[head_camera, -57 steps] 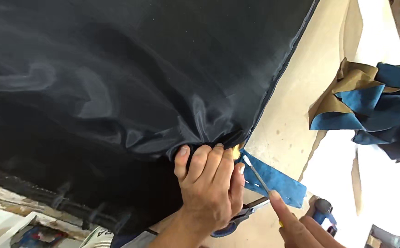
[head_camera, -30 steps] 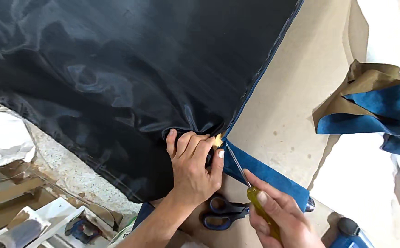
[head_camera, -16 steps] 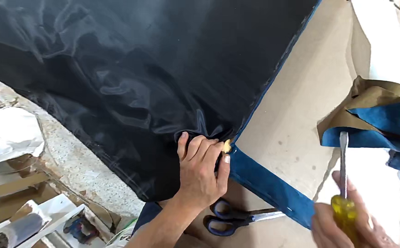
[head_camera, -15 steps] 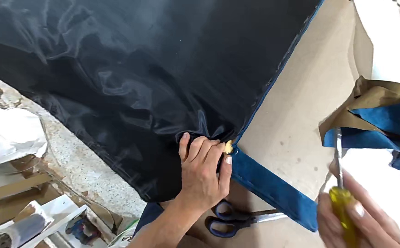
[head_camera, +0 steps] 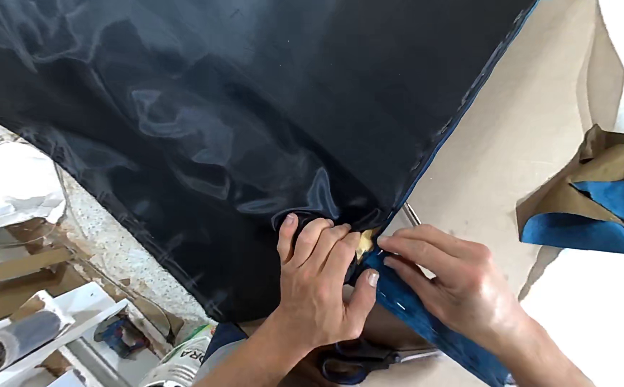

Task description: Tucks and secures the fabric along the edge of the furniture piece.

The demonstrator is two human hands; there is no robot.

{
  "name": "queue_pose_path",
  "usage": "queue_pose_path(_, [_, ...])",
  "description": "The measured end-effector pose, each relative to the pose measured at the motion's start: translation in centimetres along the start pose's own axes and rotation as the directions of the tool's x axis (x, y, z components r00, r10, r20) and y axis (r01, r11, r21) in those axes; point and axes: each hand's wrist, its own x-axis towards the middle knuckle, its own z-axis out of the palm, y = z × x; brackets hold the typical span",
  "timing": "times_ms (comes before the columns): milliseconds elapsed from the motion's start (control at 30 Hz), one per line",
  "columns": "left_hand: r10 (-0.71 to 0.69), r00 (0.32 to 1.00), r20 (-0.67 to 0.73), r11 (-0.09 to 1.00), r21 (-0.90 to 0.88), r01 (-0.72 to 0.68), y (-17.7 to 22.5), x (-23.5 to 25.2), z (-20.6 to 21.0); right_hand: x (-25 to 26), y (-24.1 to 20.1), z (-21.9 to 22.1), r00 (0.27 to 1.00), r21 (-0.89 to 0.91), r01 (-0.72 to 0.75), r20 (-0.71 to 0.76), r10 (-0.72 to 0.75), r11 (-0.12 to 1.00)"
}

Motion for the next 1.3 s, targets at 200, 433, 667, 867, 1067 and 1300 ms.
queue_pose_path(200, [-0.018, 1.000, -0.019, 1.000, -0.009, 0.018, 0.1, 0.1, 0.3, 3.0, 2.0, -1.2, 0.967, 0.050, 0.207, 0.138, -0.212, 0.977])
queue_pose_path(433, [-0.006, 1.000, -0.024, 1.000, -0.018, 0.006, -0.1, -0.1, 0.5, 0.8, 0.8, 1.8, 0.995, 0.012, 0.016, -0.103, -0.015, 1.000])
queue_pose_path(667, [0.011, 1.000, 0.019, 1.000, -0.002, -0.011, -0.3, 0.0, 0.2, 1.3, 2.1, 1.0, 0.998, 0.098, 0.069, -0.002, -0.069, 0.993])
queue_pose_path(867, [0.005, 1.000, 0.002, 1.000, 0.005, -0.005, -0.3, -0.1, 0.4, 0.2, 0.6, 2.8, 0.982, 0.113, -0.132, -0.124, 0.145, 0.985])
queue_pose_path(1067, [0.009, 1.000, 0.026, 1.000, 0.007, -0.009, -0.4, 0.1, 0.3, 0.3, 1.2, 3.2, 0.980, 0.087, -0.111, -0.158, 0.124, 0.990])
queue_pose_path(1300, [0.004, 0.999, 0.033, 1.000, 0.025, -0.005, -0.4, -0.2, 0.3, -0.4, 1.5, 3.7, 0.991, 0.078, -0.009, -0.133, 0.019, 0.997])
